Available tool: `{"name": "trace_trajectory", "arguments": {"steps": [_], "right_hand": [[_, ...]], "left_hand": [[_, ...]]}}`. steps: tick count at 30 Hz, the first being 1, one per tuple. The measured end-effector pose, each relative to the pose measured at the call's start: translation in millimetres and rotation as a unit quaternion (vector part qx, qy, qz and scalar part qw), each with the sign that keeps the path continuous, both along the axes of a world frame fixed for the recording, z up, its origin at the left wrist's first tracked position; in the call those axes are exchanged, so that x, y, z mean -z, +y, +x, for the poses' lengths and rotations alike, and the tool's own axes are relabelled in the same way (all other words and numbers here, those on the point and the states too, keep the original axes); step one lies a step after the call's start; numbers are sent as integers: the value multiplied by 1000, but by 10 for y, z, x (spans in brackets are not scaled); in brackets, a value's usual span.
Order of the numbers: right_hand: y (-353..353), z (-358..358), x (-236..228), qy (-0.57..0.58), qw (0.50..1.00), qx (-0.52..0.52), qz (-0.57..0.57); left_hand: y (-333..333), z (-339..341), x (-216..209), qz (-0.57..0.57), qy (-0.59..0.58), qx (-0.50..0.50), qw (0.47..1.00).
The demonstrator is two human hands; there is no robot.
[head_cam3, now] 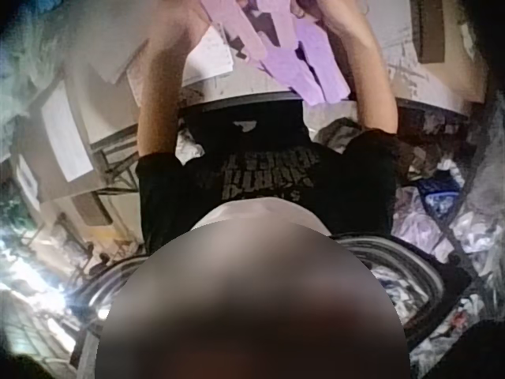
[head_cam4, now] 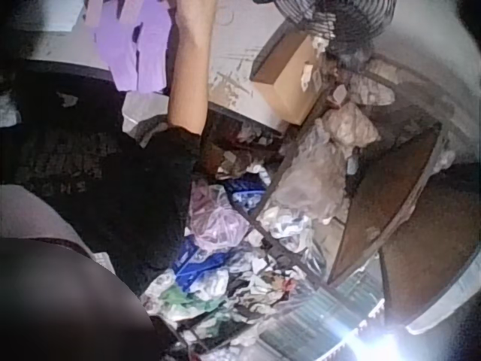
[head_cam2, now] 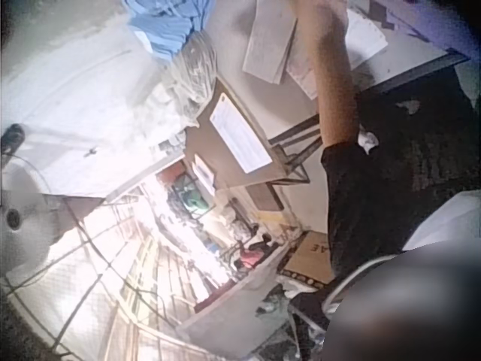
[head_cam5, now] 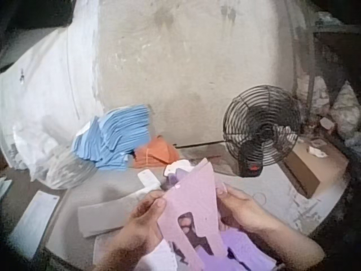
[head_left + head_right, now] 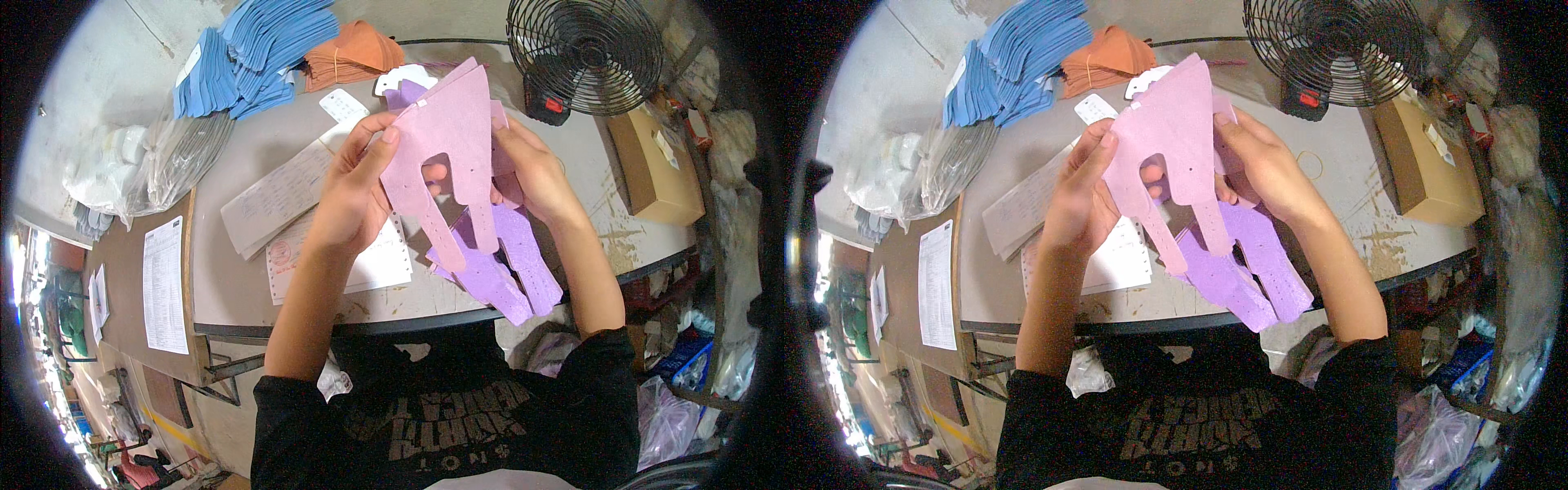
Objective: The person repeatedly picks up, separates, and restacks purple and pink fabric pieces on a table. They handle the pieces one by one, aligning edges and occasionally flipping them over. A coworker is visible in the background handling other items.
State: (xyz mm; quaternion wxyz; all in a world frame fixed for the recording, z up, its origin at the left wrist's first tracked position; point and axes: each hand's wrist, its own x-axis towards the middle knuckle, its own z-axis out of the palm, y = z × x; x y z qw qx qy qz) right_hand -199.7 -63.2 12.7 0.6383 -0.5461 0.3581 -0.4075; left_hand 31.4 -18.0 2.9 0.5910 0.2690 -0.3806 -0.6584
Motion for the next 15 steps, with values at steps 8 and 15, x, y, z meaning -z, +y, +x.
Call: {"name": "trace_trajectory", "arguments": {"steps": [8, 15], "right_hand": [[53, 69, 22, 33, 996, 7, -80], [14, 87, 111, 34, 991, -27, -123]], "left_hand": [[-59, -29, 62, 16, -45, -65, 997], [-67, -58, 79, -72, -207, -184, 958]]}}
